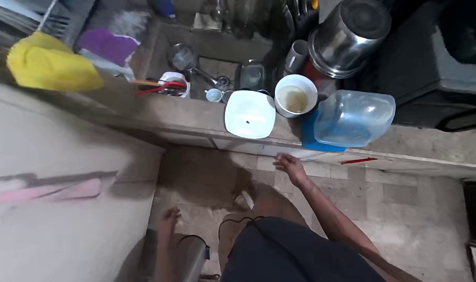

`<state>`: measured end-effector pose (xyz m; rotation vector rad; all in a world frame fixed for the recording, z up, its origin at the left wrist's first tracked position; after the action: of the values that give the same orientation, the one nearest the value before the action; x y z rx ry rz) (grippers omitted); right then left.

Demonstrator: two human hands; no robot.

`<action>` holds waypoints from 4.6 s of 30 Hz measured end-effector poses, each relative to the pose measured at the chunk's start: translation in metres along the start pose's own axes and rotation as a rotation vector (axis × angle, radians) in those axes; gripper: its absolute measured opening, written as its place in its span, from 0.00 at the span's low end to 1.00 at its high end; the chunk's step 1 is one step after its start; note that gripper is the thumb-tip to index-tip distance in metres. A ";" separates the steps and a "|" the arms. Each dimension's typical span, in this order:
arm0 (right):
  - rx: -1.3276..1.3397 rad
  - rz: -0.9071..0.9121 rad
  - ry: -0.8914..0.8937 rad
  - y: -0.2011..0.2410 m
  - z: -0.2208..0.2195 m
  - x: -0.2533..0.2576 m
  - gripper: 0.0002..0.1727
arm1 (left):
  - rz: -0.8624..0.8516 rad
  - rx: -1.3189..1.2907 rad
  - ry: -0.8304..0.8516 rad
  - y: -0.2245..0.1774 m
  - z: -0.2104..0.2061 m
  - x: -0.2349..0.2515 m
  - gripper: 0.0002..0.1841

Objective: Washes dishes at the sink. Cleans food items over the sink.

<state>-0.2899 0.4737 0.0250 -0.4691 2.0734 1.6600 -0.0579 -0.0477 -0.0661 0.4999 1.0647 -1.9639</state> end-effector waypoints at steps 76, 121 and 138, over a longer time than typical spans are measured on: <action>0.330 0.007 -0.236 0.153 -0.226 0.373 0.15 | -0.912 0.361 0.503 -0.757 -0.101 0.418 0.28; -0.437 0.058 -0.333 0.164 -0.227 0.420 0.25 | -0.340 -0.149 0.370 -0.657 -0.041 0.308 0.26; -0.174 0.082 -0.601 0.107 -0.128 0.247 0.20 | -0.177 -0.180 0.929 -0.531 -0.093 0.216 0.23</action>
<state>-0.5699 0.3749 0.0046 0.0704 1.5315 1.7612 -0.6193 0.0845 0.0027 1.3191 1.8750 -1.7511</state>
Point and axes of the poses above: each hand's wrist, its own x-axis towards the middle knuckle, its own z-axis out of the back of the hand, y = z × x, the point moved 10 cm from there along x, towards the middle knuckle, and after that the axes turned 15 degrees about x, right-handed, at the moved point
